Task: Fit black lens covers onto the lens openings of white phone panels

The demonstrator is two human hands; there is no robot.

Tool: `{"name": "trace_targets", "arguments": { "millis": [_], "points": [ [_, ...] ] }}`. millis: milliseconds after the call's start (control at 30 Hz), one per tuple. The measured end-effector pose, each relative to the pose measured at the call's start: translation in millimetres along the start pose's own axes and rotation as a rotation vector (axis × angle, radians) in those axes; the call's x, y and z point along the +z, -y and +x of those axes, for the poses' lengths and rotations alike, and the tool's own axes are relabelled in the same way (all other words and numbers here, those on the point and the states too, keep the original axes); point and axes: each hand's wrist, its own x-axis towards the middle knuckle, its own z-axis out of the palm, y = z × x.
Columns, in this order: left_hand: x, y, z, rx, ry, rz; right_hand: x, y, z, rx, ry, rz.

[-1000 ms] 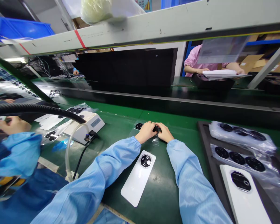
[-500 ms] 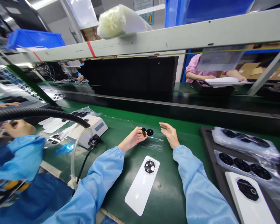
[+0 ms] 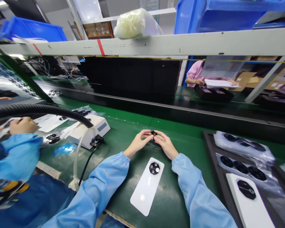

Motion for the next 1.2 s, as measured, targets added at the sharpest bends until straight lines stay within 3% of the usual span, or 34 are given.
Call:
{"name": "trace_targets", "arguments": {
  "millis": [167, 400, 567, 767, 867, 1033, 1200],
  "points": [
    [-2.6, -10.9, -16.3, 0.297, 0.069, 0.158, 7.0, 9.0, -15.8, 0.043, 0.055, 0.093],
    [-8.1, -16.1, -20.7, 0.428, 0.121, 0.281, 17.9, 13.9, -27.2, 0.060, 0.031, -0.002],
    [-13.3, -8.5, -23.9, 0.396, 0.138, 0.255, 20.6, 13.9, -44.4, 0.067, -0.036, -0.286],
    [-22.7, 12.4, -34.6, 0.297, 0.126, 0.247, 24.8, 17.3, -114.5, 0.079, 0.008, -0.720],
    [-21.8, 19.1, -39.6, 0.270, 0.132, 0.258, 28.9, 12.6, -136.2, 0.093, 0.045, -0.849],
    [-17.7, 20.8, -47.9, 0.226, 0.097, 0.256, 28.0, 6.3, -138.4, 0.104, 0.123, -0.947],
    [-17.4, 15.0, -54.4, 0.234, 0.043, 0.339, 26.5, 15.1, -137.6, 0.101, 0.205, -1.011]
  ]
}}
